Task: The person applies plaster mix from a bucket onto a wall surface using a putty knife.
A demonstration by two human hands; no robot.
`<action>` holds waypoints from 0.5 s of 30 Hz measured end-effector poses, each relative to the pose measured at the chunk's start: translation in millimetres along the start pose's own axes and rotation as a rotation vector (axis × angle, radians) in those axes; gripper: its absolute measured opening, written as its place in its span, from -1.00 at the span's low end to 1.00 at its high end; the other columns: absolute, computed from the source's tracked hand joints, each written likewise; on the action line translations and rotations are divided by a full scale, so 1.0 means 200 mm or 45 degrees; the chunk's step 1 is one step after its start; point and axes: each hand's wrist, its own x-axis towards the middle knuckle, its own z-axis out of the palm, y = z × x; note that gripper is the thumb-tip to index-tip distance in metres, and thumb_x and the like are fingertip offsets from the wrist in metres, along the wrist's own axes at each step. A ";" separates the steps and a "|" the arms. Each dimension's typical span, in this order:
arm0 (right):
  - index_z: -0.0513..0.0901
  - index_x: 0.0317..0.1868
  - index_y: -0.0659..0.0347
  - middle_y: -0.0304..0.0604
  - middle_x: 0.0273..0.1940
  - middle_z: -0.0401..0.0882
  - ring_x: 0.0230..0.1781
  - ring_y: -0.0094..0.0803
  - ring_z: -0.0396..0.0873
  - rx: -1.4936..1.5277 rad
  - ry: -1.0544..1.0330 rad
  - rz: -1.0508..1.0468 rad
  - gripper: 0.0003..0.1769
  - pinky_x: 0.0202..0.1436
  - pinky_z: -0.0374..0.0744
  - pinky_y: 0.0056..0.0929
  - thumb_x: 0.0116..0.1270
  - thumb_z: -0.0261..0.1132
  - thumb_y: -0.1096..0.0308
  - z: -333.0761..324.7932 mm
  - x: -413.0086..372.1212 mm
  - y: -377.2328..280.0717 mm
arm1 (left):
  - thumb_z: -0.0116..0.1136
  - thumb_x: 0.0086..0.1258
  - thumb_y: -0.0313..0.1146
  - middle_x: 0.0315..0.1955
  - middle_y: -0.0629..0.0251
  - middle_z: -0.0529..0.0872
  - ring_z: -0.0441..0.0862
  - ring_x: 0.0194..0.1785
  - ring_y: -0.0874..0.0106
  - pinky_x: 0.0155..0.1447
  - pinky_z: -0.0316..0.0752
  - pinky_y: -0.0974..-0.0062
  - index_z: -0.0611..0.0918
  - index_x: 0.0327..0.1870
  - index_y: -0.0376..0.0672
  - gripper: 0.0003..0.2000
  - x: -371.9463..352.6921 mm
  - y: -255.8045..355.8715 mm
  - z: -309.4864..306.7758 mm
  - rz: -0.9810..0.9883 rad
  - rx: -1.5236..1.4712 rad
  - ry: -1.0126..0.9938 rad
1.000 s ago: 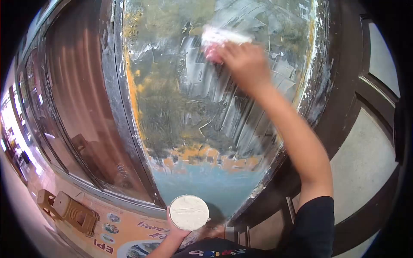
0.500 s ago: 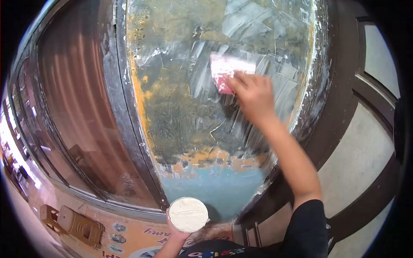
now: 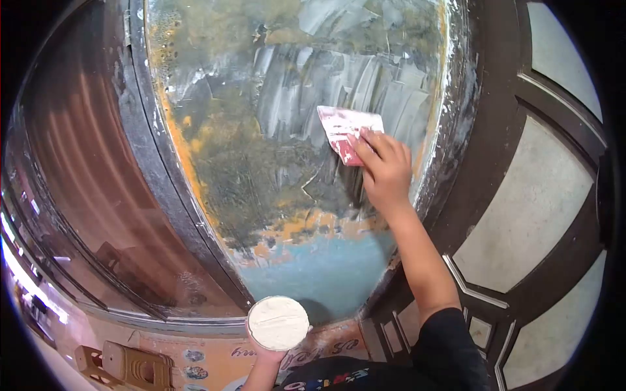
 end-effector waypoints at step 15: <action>0.78 -0.02 -0.13 -0.21 0.07 0.67 0.08 -0.16 0.61 -0.016 -0.064 0.096 -0.62 0.16 0.45 0.00 0.13 0.34 0.44 -0.05 -0.60 0.13 | -0.17 0.41 0.41 0.49 0.12 0.38 0.29 0.52 -0.11 0.53 0.16 -0.33 0.38 0.52 0.04 -0.20 0.01 -0.02 -0.05 0.215 0.898 0.042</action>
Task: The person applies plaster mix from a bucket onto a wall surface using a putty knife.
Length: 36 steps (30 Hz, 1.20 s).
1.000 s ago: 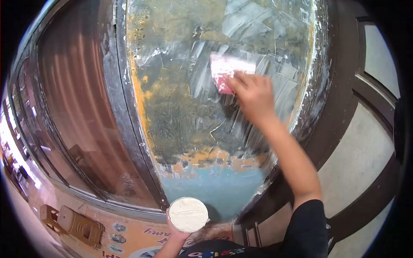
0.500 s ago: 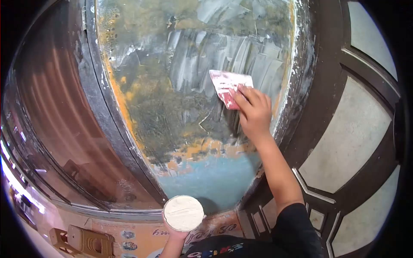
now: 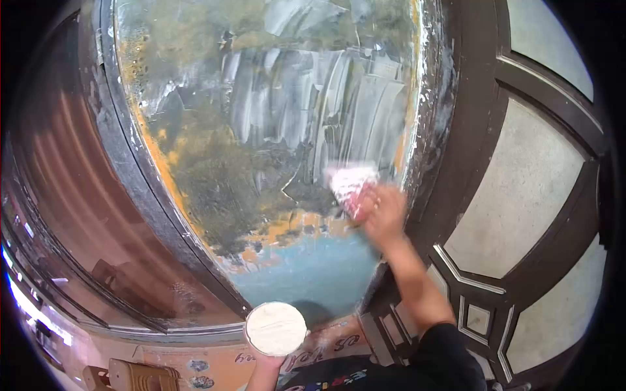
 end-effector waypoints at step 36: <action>0.67 0.20 -0.33 -0.42 0.22 0.60 0.17 -0.30 0.50 -0.154 -0.302 -0.052 -0.54 0.22 0.29 0.13 0.27 0.31 0.21 0.25 -0.46 0.08 | -0.23 0.49 0.33 0.46 0.04 0.43 0.39 0.45 -0.16 0.42 0.23 -0.49 0.39 0.50 -0.04 -0.26 0.11 -0.35 0.05 -0.082 -0.335 0.096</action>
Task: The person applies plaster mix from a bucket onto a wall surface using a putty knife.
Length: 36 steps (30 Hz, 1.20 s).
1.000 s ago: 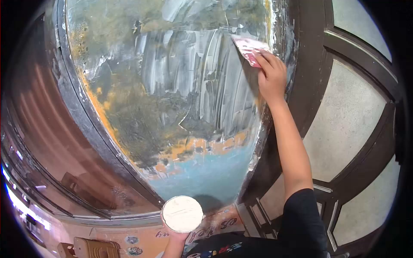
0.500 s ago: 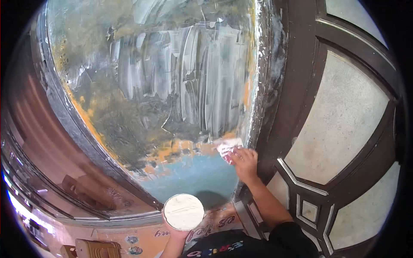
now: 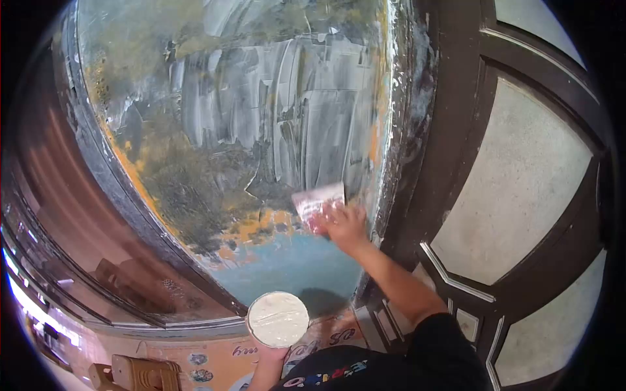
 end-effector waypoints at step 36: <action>0.65 0.15 0.07 -0.14 0.07 0.66 0.06 -0.08 0.61 0.527 -0.299 0.445 -0.60 0.17 0.53 -0.16 0.29 0.27 0.45 -0.25 -0.50 0.19 | -0.20 0.46 0.34 0.47 0.12 0.42 0.36 0.49 -0.05 0.51 0.26 -0.19 0.43 0.49 0.02 -0.26 0.18 -0.22 0.21 -0.220 0.097 -0.094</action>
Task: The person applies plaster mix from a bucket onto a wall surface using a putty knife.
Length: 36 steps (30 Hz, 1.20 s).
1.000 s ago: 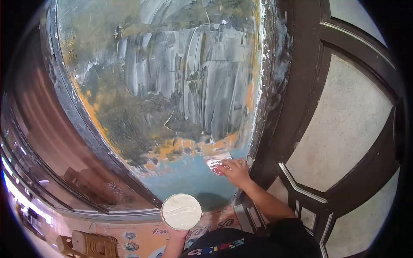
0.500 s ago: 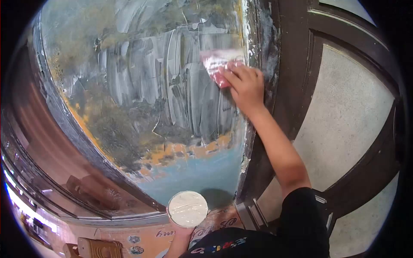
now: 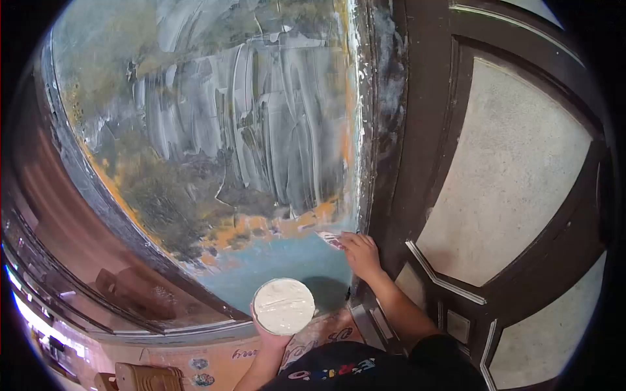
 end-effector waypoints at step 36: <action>0.52 -0.18 0.07 -0.35 -0.49 0.50 -0.52 -0.54 0.48 1.747 0.111 1.284 -0.68 -0.44 0.43 -0.53 0.56 0.24 0.00 0.27 0.10 -0.09 | -0.16 0.47 0.33 0.47 0.10 0.42 0.38 0.48 -0.06 0.51 0.27 -0.19 0.42 0.50 -0.01 -0.25 -0.18 0.10 -0.11 0.103 0.014 0.062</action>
